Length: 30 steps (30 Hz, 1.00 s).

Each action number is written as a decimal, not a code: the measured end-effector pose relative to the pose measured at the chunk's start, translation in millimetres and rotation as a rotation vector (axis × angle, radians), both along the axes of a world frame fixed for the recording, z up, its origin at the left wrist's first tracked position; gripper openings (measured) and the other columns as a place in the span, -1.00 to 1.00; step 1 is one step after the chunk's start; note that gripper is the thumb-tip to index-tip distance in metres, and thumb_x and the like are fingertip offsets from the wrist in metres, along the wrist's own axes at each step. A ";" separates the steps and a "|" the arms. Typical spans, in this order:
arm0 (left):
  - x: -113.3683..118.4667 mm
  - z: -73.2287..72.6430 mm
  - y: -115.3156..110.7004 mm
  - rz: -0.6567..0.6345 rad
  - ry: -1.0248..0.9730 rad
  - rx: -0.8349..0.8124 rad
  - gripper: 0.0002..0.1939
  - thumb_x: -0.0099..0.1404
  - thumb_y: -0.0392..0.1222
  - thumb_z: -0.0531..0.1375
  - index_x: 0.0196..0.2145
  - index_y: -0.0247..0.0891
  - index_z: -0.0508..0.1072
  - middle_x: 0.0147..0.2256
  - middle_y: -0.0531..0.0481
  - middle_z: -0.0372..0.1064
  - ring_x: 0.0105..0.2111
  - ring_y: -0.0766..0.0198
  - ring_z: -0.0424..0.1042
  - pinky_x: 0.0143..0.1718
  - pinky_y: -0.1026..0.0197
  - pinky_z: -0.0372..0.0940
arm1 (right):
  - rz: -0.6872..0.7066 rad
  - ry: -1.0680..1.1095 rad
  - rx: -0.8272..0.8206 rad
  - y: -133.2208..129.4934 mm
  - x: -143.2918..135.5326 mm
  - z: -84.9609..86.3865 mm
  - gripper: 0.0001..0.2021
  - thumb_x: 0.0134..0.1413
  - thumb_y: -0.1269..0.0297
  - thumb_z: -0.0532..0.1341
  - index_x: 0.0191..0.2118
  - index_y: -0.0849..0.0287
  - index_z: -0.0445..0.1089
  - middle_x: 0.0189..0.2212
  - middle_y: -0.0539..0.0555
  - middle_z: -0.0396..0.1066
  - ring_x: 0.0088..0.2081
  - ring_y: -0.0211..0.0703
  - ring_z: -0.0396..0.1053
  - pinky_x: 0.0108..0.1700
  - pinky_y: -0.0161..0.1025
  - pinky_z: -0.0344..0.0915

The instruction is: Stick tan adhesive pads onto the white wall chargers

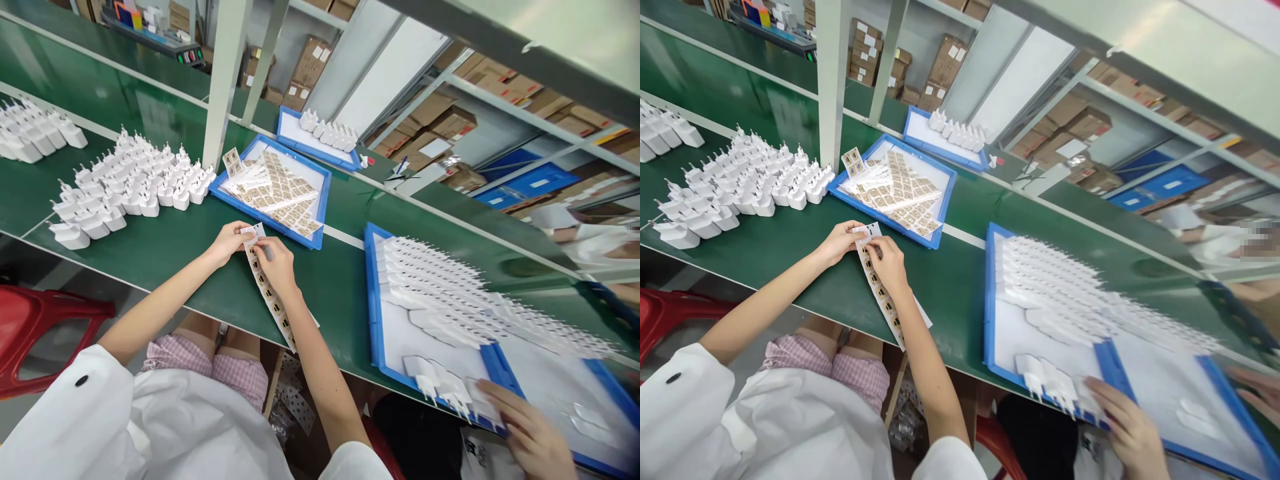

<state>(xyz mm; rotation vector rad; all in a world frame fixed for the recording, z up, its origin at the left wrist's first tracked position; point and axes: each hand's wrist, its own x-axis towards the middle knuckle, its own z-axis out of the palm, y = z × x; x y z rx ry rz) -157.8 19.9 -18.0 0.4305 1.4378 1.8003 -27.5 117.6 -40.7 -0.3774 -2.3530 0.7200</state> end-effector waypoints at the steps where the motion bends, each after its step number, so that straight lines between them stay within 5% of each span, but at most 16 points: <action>1: -0.1 0.5 0.2 -0.004 0.023 -0.018 -0.74 0.04 -0.25 0.45 -0.37 -0.29 0.46 -0.46 0.08 0.44 -0.43 0.30 0.49 -0.25 0.13 0.49 | -0.001 -0.012 0.010 -0.2 0.5 0.9 -0.83 0.35 0.22 0.13 -0.22 0.03 0.48 -0.17 0.14 0.57 -0.07 0.04 0.54 0.07 -0.01 0.46; 13: -14.8 -1.9 -1.8 0.011 0.500 -0.235 -0.92 0.17 -0.39 0.24 -0.41 -0.26 0.46 -0.49 0.10 0.40 -0.50 0.30 0.41 -0.27 0.19 0.41 | 0.067 -0.149 0.126 -2.1 23.3 42.3 -0.79 0.33 0.27 0.10 -0.37 0.06 0.36 -0.32 0.16 0.44 -0.19 0.06 0.44 -0.11 -0.02 0.44; 15: -15.8 1.4 -2.5 0.019 0.595 -0.267 -0.90 0.20 -0.43 0.22 -0.37 -0.27 0.49 -0.41 0.03 0.46 -0.36 0.22 0.49 -0.11 0.13 0.44 | 0.049 -0.119 0.060 -4.3 36.0 49.0 -0.80 0.31 0.24 0.13 -0.37 0.07 0.39 -0.33 0.13 0.46 -0.24 0.02 0.45 -0.15 -0.04 0.44; 18: -13.7 13.0 -12.8 0.036 0.734 -0.302 -0.79 0.24 -0.41 0.25 -0.15 -0.31 0.56 -0.14 -0.15 0.52 -0.06 0.04 0.53 0.13 0.00 0.38 | -0.058 -0.024 -0.303 -10.2 62.5 50.1 -0.79 0.18 0.09 0.27 -0.39 0.07 0.46 -0.41 0.06 0.46 -0.39 -0.08 0.41 -0.30 -0.11 0.45; 20: -13.0 22.9 -36.2 0.056 0.821 -0.312 -0.62 0.26 -0.33 0.30 0.05 -0.30 0.53 0.08 -0.24 0.45 0.15 -0.09 0.43 0.27 -0.08 0.29 | -0.128 0.005 -0.610 -16.1 83.4 44.3 -0.73 0.03 -0.01 0.38 -0.45 0.07 0.49 -0.49 0.03 0.43 -0.46 -0.11 0.38 -0.38 -0.13 0.43; 23: -18.7 33.4 -104.8 0.206 1.090 -0.414 -0.58 0.35 -0.31 0.22 0.15 -0.20 0.49 0.26 -0.25 0.32 0.40 -0.21 0.09 0.44 -0.25 -0.01 | -0.168 -0.071 -0.858 -27.3 112.2 28.0 -0.66 -0.12 -0.08 0.47 -0.54 0.07 0.50 -0.54 0.05 0.41 -0.47 -0.08 0.38 -0.38 -0.11 0.44; 27: -45.0 34.5 -216.3 0.642 1.278 -0.776 -0.50 0.30 -0.27 0.22 0.20 -0.25 0.42 0.31 -0.37 0.20 0.40 -0.38 0.02 0.40 -0.43 -0.09 | -0.290 -0.090 -0.934 -43.5 126.9 3.7 -0.61 -0.27 -0.14 0.50 -0.59 0.07 0.50 -0.54 0.07 0.42 -0.46 -0.05 0.38 -0.43 -0.13 0.40; 30: -73.4 29.7 -263.0 0.699 1.235 -0.912 -0.30 0.21 -0.14 0.31 0.28 -0.33 0.32 0.33 -0.46 0.14 0.35 -0.44 0.12 0.34 -0.37 0.09 | -0.388 -0.039 -0.911 -54.3 116.7 -3.9 -0.59 -0.29 -0.16 0.49 -0.53 0.09 0.51 -0.53 0.07 0.44 -0.47 -0.05 0.39 -0.45 -0.14 0.36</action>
